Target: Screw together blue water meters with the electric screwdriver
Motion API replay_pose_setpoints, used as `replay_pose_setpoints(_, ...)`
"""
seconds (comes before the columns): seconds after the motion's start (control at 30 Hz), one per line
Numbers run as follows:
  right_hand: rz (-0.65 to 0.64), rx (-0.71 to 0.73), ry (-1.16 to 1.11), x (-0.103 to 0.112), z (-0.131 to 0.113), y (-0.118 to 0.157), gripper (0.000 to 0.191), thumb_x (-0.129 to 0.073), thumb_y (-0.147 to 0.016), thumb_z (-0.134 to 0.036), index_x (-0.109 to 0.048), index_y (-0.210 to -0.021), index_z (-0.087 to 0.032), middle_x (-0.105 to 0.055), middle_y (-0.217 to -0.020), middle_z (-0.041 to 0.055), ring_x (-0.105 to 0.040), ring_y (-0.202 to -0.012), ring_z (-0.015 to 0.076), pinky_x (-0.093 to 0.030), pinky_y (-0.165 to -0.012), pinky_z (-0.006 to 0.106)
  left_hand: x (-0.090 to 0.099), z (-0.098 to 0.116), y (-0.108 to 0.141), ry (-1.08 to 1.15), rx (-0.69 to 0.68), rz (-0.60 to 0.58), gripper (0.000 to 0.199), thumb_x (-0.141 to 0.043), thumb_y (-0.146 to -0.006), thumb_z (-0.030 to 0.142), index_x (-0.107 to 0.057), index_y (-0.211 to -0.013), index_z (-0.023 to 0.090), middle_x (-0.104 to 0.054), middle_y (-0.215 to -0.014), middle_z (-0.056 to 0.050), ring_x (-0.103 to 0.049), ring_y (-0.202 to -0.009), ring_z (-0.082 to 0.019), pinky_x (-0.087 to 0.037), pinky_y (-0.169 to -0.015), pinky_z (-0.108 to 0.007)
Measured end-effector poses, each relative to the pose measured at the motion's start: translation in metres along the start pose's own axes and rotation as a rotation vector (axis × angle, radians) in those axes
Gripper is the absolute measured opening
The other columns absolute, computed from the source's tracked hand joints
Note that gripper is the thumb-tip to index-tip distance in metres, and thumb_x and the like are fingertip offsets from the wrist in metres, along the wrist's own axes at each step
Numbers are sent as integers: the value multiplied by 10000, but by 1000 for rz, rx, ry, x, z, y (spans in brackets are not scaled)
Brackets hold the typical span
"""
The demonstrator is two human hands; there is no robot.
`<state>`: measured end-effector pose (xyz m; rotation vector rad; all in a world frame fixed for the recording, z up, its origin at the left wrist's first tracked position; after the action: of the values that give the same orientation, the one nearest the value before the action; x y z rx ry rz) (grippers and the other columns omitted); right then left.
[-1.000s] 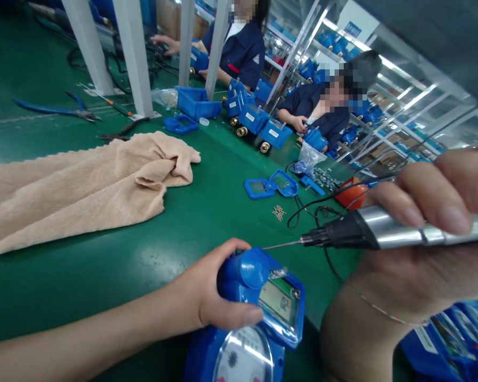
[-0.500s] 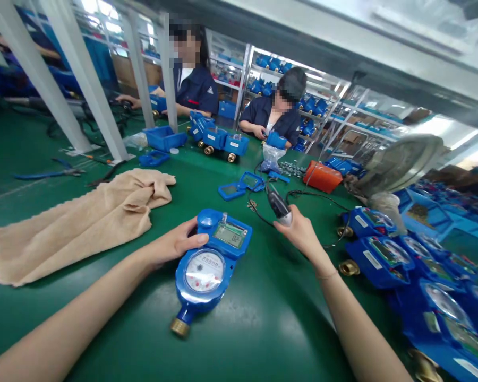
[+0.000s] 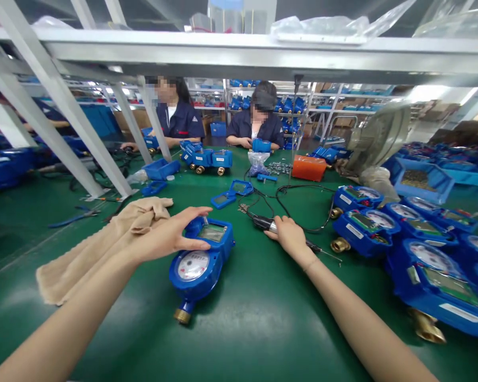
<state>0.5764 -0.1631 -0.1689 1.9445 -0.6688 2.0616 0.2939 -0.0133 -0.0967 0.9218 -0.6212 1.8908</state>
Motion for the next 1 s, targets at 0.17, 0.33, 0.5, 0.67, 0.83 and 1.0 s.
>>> replay_pose_setpoints(0.17,53,-11,-70,-5,4,2,321,-598,-946,-402,-603,-1134,-143,-619,-1111,87,-621,-973,214,-546,-831,403,1,16,-13,-30,-11,-55,881,-795,-654,560,-470,-1425,286,-517,-1454,-69,-481,-1323,-337,-344,-1141,-445)
replay_pose_setpoints(0.33,197,62,-251,3,-6,9,348,-649,-901,-315,-577,-1177,-115,-526,-1265,176,-474,-1217,343,-396,-1011,576,0,27,-20,-15,-35,-89,870,-837,-602,531,-530,-1376,278,-645,-1311,-62,-573,-1227,-329,-397,-1098,-421)
replay_pose_setpoints(0.5,211,421,-599,5,-56,23,501,-653,-906,-373,-499,-1333,-159,-502,-1359,166,-447,-1299,277,-361,-1115,451,4,16,-15,31,-11,-1,891,-838,-623,506,-469,-1402,282,-621,-1333,-74,-536,-1263,-314,-381,-1103,-427)
replay_pose_setpoints(0.67,96,674,-916,-10,-99,32,773,-739,-809,-481,-402,-1429,-165,-556,-1353,144,-549,-1247,228,-461,-1044,327,16,0,-11,214,22,92,841,-832,-642,454,-466,-1380,285,-633,-1301,-66,-564,-1193,-309,-409,-1053,-409)
replay_pose_setpoints(0.83,39,750,-1051,-12,-102,35,691,-796,-767,-413,-523,-1345,-150,-587,-1289,138,-557,-1225,239,-441,-1059,335,15,-20,-13,333,30,87,868,-835,-600,423,-464,-1366,251,-645,-1267,-95,-566,-1145,-322,-434,-977,-405)
replay_pose_setpoints(1.0,62,720,-1094,-7,-98,37,565,-768,-808,-387,-573,-1303,-197,-590,-1178,95,-595,-1113,209,-469,-1005,341,5,-51,-9,495,36,178,949,-762,-565,669,-442,-1343,229,-641,-1237,-134,-611,-1079,-339,-508,-865,-393)
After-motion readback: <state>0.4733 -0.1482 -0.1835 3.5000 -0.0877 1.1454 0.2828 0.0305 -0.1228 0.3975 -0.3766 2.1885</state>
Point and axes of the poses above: each hand's wrist, its own y-axis away from the middle knuckle, its own x-axis out of the back of the hand, z = x × y, the point moved 4 cm from there along -y, towards the middle knuckle
